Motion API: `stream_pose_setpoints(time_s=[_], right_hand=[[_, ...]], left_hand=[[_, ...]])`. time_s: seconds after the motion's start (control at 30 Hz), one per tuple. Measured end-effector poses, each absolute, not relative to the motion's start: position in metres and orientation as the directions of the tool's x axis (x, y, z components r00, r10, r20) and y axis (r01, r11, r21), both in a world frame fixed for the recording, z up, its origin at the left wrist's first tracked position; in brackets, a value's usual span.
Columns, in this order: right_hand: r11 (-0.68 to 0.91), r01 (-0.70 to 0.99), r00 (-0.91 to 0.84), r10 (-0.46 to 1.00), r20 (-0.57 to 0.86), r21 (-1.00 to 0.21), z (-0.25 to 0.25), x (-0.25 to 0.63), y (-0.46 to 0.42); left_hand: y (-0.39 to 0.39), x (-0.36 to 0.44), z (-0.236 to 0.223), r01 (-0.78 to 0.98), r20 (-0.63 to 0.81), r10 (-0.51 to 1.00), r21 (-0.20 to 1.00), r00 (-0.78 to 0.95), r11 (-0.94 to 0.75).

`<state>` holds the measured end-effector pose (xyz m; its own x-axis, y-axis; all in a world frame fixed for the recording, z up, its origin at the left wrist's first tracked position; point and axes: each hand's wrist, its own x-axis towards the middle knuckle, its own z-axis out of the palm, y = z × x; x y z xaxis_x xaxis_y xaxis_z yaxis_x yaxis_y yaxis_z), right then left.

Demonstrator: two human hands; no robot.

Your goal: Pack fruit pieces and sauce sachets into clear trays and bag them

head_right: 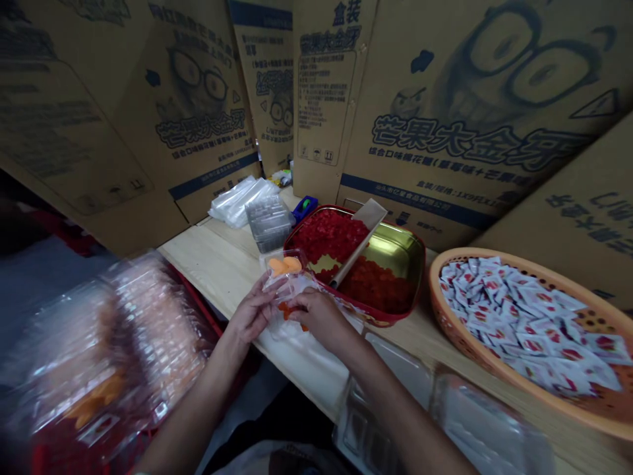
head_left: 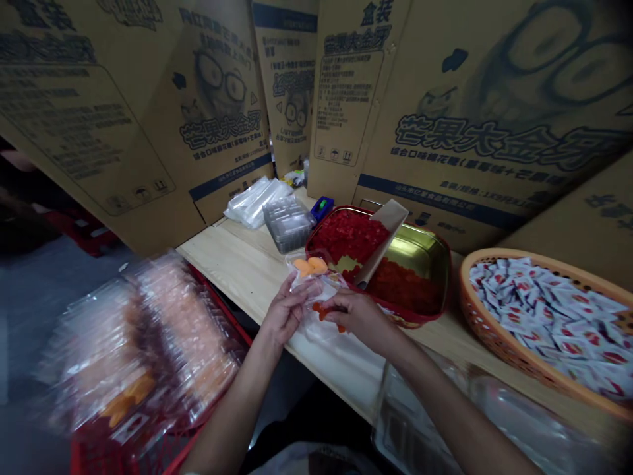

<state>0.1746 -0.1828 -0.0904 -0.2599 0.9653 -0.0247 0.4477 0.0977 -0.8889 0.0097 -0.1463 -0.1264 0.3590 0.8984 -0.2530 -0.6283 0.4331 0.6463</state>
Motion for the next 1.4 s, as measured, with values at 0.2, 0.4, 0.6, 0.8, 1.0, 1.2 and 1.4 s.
stream_pose_setpoints(time_s=[0.2,0.4,0.6,0.8,1.0,1.2,1.4], right_hand=[[0.066,0.432,-0.234,0.971,-0.041,-0.899,-0.083,0.183,-0.183],[0.02,0.51,-0.058,0.998,-0.012,-0.86,-0.069,0.209,-0.182],[-0.018,0.864,0.189,0.938,0.291,-0.503,-0.085,0.261,-0.176],[0.243,0.901,-0.095,0.918,0.385,-0.359,-0.082,0.215,-0.183],[0.391,0.697,-0.321,0.92,0.227,-0.601,-0.088,0.151,-0.191],[0.219,0.599,-0.149,0.976,0.161,-0.771,-0.08,0.176,-0.158],[0.077,0.986,-0.095,0.988,-0.121,-0.15,-0.075,0.218,-0.079]], left_hand=[[-0.146,0.01,-0.128,-0.645,-0.237,0.898,0.631,0.37,0.432],[-0.145,0.011,-0.132,-0.65,-0.235,0.891,0.615,0.389,0.446],[-0.144,0.01,-0.132,-0.655,-0.243,0.885,0.602,0.396,0.458],[-0.145,0.012,-0.13,-0.647,-0.248,0.882,0.605,0.401,0.464],[-0.144,0.007,-0.129,-0.632,-0.231,0.885,0.629,0.404,0.453],[-0.145,-0.005,-0.121,-0.631,-0.262,0.895,0.638,0.361,0.441],[-0.146,-0.014,-0.119,-0.633,-0.28,0.912,0.656,0.3,0.41]])
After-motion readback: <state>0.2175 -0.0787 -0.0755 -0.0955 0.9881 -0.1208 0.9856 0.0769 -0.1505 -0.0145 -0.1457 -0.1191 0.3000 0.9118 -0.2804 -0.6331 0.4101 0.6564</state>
